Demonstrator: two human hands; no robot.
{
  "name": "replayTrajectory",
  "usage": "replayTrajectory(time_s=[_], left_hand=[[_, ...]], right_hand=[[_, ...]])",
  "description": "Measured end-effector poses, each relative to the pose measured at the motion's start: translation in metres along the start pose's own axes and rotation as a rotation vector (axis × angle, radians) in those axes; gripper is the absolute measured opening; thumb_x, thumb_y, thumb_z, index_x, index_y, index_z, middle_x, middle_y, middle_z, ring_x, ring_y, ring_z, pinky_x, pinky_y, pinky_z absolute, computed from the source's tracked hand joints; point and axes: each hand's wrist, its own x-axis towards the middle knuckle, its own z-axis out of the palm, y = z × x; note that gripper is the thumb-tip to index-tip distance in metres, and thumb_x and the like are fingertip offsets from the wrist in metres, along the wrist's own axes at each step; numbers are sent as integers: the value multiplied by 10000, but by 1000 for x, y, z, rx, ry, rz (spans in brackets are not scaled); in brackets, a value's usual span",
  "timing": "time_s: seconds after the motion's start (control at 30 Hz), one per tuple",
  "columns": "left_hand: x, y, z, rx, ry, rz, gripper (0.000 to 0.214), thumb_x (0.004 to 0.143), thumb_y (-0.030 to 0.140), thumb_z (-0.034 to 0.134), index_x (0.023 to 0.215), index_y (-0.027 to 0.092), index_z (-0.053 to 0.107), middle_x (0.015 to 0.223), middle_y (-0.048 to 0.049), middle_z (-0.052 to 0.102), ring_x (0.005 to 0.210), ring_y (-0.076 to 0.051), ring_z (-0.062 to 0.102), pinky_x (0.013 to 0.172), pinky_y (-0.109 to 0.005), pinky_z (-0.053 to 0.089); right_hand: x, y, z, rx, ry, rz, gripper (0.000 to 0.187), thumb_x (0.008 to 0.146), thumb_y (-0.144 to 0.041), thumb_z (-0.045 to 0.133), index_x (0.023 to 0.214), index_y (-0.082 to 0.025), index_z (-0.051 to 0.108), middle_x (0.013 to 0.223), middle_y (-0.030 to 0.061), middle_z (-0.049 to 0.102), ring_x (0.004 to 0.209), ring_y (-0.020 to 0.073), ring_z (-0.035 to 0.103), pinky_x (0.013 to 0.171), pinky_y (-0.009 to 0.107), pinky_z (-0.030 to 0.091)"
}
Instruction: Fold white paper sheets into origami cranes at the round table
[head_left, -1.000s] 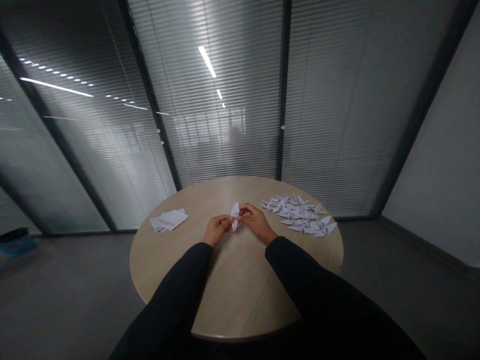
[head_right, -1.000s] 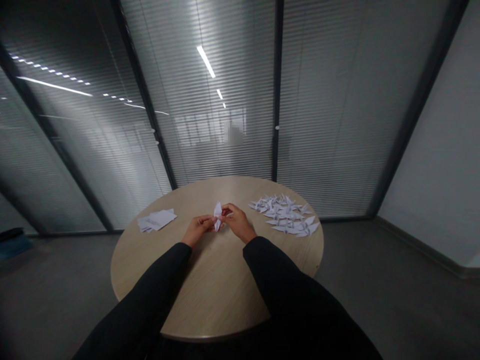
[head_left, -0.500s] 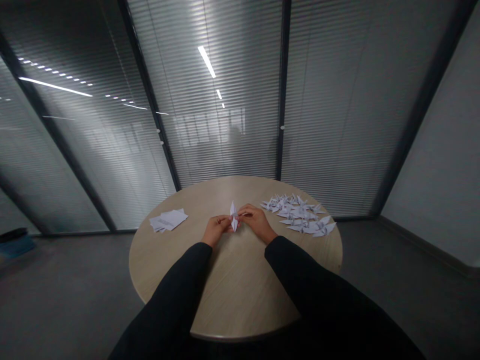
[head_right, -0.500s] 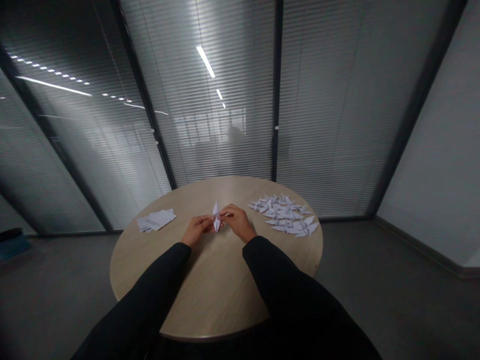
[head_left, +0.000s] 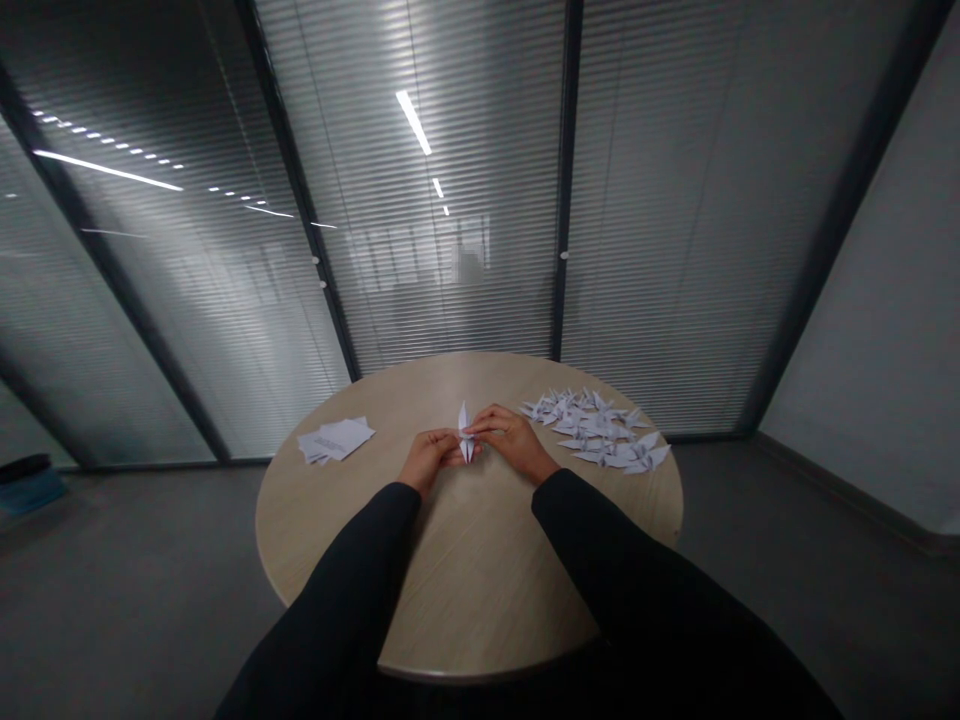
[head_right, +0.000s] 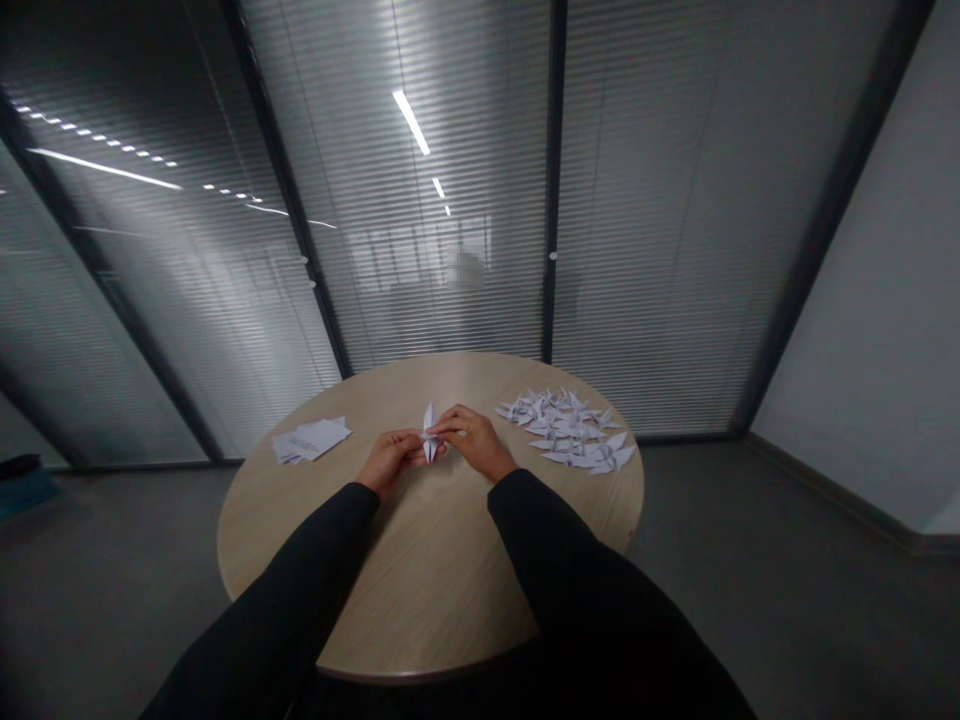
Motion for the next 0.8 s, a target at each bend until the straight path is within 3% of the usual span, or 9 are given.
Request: replayTrajectory(time_s=[0.37, 0.57, 0.8], left_hand=[[3, -3, -7, -81, -28, -22, 260, 696, 231, 610, 861, 38, 669, 782, -154, 706, 741, -221, 676, 694, -283, 517], [0, 2, -6, -71, -14, -19, 367, 732, 374, 622, 864, 34, 667, 804, -173, 702, 738, -224, 674, 695, -295, 521], [1, 1, -7, -39, 1, -28, 375, 639, 360, 729, 867, 67, 677, 791, -122, 709, 746, -187, 667, 730, -266, 509]], right_hand=[[1, 1, -4, -177, -51, -148, 213, 838, -167, 531, 931, -252, 703, 876, 43, 601, 827, 135, 576, 760, 273, 462], [1, 2, -6, -260, -103, -211, 248, 858, -155, 491, 971, -254, 689, 897, 54, 605, 853, 142, 572, 771, 279, 462], [1, 1, -4, -362, -131, -275, 276, 858, -121, 466, 1001, -240, 670, 905, 65, 602, 894, 164, 542, 799, 303, 451]])
